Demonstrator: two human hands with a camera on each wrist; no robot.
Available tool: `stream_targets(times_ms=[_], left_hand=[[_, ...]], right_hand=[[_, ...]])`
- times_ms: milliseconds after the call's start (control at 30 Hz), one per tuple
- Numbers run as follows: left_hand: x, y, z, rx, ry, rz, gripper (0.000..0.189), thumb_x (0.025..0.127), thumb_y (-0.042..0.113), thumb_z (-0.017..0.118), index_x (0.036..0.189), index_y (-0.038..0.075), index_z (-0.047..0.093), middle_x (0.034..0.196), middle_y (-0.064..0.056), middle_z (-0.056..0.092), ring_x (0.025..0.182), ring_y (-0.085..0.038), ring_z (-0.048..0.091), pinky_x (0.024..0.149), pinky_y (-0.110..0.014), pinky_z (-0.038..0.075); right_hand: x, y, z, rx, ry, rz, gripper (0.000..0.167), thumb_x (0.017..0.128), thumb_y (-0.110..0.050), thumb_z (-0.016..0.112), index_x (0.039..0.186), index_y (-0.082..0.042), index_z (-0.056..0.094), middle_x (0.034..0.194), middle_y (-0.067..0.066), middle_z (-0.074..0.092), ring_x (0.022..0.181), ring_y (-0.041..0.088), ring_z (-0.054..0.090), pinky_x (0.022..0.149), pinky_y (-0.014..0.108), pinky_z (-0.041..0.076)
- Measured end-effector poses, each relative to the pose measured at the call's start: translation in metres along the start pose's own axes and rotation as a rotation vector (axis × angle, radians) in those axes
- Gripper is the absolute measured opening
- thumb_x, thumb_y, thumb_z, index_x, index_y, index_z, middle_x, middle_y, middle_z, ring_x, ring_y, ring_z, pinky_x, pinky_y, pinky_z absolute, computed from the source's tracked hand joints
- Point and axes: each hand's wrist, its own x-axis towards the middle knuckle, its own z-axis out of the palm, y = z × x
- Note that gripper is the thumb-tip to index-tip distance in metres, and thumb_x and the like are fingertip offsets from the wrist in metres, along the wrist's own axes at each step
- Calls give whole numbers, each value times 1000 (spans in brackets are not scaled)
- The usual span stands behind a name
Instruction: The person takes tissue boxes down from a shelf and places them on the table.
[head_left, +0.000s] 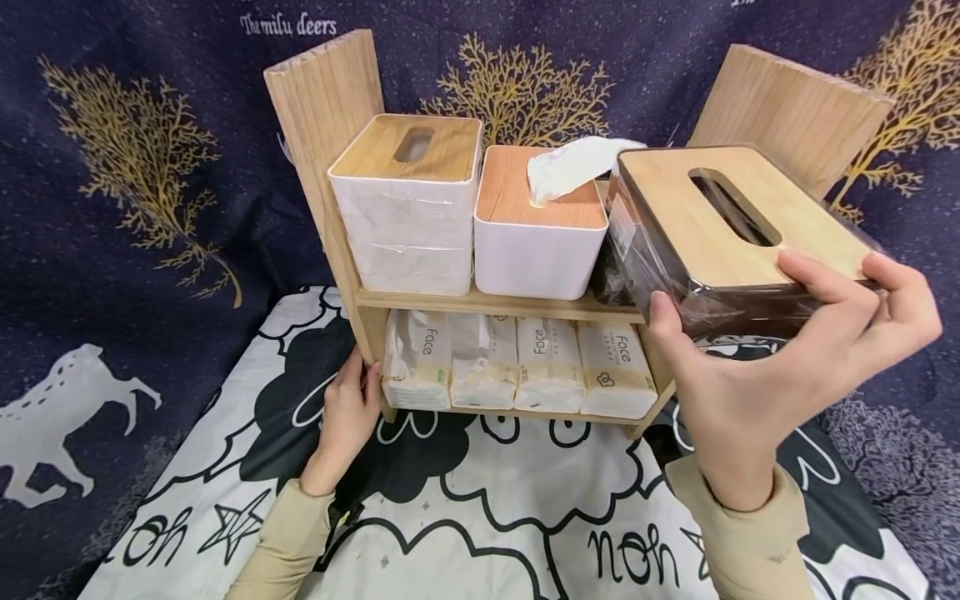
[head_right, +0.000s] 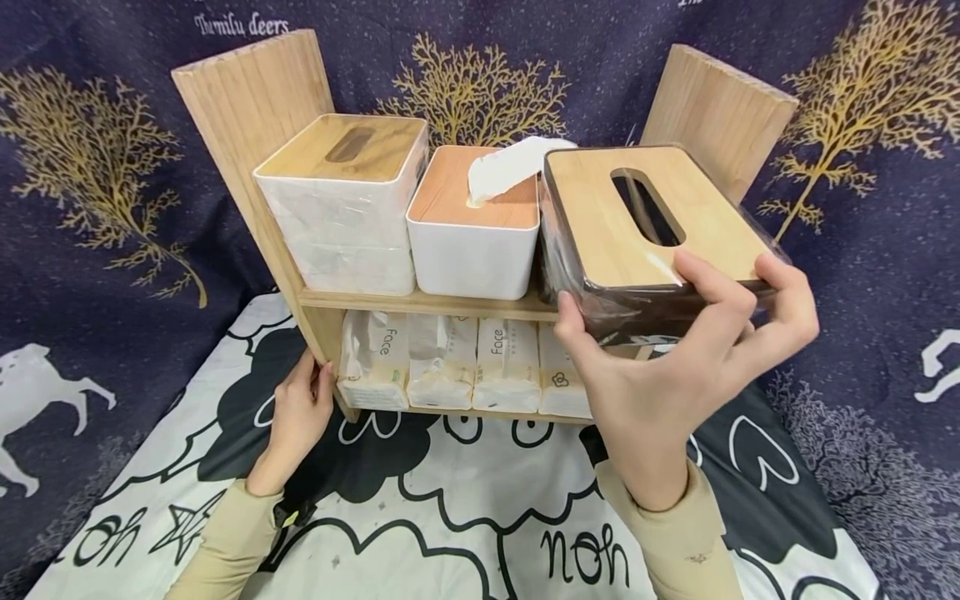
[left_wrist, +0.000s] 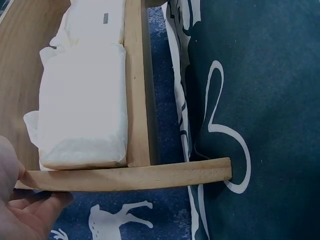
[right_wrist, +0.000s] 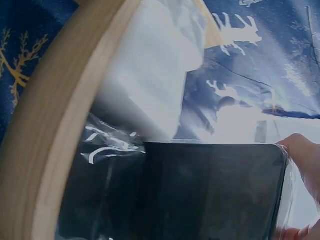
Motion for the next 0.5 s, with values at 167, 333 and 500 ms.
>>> stream_targets(times_ms=[167,333,500], left_hand=[[0,-1,1,2,4,-1,38,94,4,58,131,-7,51,110,-30,62,91,-42,67,66,-50,53],[1,-1,1,4,4,-10,38,95,4,58,130,-7,51,110,-29,62,90,-42,67,66,-50,53],[1,0,1,6,-2,-18,36,95,5,58,129,-6,52,109,-29,62,92,-42,67,68,-51,53]], right_hand=[[3,7,-13,-45,-2,-12,67,49,-46,82,97,-4,64,124,9,44,122,19,33,109,35,23],[5,14,-28,8,-3,39,71,45,-35,85,102,-1,63,122,7,52,123,22,39,111,31,26],[10,21,-41,388,35,196,84,35,-9,90,111,9,58,118,23,56,115,38,51,97,39,48]])
